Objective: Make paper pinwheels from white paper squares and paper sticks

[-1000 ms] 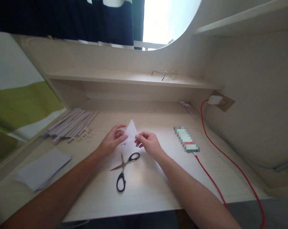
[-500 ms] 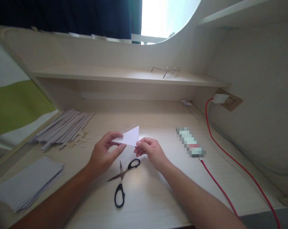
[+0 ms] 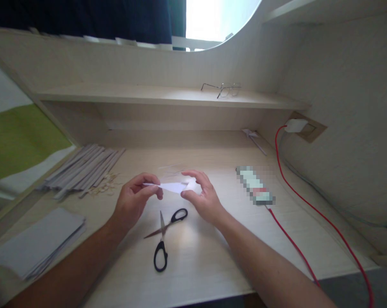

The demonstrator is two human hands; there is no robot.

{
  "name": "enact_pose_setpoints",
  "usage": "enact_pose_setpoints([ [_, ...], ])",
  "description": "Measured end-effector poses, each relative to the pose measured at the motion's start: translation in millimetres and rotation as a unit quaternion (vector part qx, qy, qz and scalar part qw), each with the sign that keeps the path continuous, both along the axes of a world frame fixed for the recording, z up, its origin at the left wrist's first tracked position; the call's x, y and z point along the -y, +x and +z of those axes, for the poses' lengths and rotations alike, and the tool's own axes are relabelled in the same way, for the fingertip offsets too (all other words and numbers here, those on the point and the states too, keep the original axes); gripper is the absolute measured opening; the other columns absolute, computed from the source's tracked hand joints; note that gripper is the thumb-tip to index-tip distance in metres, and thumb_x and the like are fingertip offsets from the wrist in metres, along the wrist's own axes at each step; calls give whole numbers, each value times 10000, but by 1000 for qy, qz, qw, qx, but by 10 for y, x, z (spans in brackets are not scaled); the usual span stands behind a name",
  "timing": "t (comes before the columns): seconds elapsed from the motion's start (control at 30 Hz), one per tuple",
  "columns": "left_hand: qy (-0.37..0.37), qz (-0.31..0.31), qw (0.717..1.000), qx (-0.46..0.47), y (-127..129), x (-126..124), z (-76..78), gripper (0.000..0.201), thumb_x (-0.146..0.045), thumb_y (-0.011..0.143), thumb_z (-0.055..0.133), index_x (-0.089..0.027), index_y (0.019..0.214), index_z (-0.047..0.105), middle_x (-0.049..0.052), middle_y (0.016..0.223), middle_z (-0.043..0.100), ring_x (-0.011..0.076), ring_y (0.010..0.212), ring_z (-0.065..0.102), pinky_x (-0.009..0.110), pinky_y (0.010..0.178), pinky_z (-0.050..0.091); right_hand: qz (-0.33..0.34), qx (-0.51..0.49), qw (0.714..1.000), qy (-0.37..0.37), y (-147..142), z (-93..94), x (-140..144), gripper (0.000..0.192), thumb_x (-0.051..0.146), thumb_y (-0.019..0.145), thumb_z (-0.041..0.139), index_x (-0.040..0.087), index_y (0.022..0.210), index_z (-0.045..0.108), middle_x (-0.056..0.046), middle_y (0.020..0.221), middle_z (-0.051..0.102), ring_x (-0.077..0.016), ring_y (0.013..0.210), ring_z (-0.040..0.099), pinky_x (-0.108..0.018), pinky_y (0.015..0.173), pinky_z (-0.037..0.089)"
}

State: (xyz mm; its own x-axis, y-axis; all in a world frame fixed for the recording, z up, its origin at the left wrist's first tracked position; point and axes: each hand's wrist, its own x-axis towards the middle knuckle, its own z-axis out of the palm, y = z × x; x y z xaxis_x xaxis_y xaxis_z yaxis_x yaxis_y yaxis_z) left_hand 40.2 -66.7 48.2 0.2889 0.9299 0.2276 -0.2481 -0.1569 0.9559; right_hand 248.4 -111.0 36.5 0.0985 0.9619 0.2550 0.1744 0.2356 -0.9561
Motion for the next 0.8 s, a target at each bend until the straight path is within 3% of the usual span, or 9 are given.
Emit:
enact_pose_setpoints([
  [0.13, -22, -29, 999, 30, -9, -20, -37, 66, -254, 774, 751, -194, 784, 724, 18, 641, 652, 171, 608, 602, 300, 631, 485, 122, -74, 988, -50, -30, 22, 31, 332, 272, 778, 716, 236, 1108, 720, -67, 1108, 746, -249, 1017, 680, -431, 936, 495],
  [0.23, -47, -43, 996, 55, -4, -18, -26, 55, -239, 773, 730, -187, 792, 722, 19, 631, 643, 165, 610, 586, 293, 621, 484, 150, -114, 979, -75, -73, 42, 48, 290, 304, 815, 712, 212, 1090, 725, -59, 973, 768, -205, 841, 701, -375, 814, 515],
  [0.6, -71, -41, 996, 41, 10, -42, -48, 149, -233, 701, 711, -176, 837, 692, 9, 643, 640, 160, 606, 590, 287, 608, 499, 135, -133, 977, -93, -102, 26, 51, 356, 458, 877, 685, 181, 1094, 738, -69, 935, 736, -193, 781, 676, -339, 730, 527],
  [0.8, -50, -33, 998, -21, 25, -50, -78, 275, -160, 624, 676, -166, 898, 649, -8, 686, 652, 148, 599, 590, 256, 567, 479, 73, -85, 990, -85, -115, 11, 49, 322, 483, 888, 668, 172, 940, 732, -20, 787, 669, -162, 694, 592, -273, 640, 458],
])
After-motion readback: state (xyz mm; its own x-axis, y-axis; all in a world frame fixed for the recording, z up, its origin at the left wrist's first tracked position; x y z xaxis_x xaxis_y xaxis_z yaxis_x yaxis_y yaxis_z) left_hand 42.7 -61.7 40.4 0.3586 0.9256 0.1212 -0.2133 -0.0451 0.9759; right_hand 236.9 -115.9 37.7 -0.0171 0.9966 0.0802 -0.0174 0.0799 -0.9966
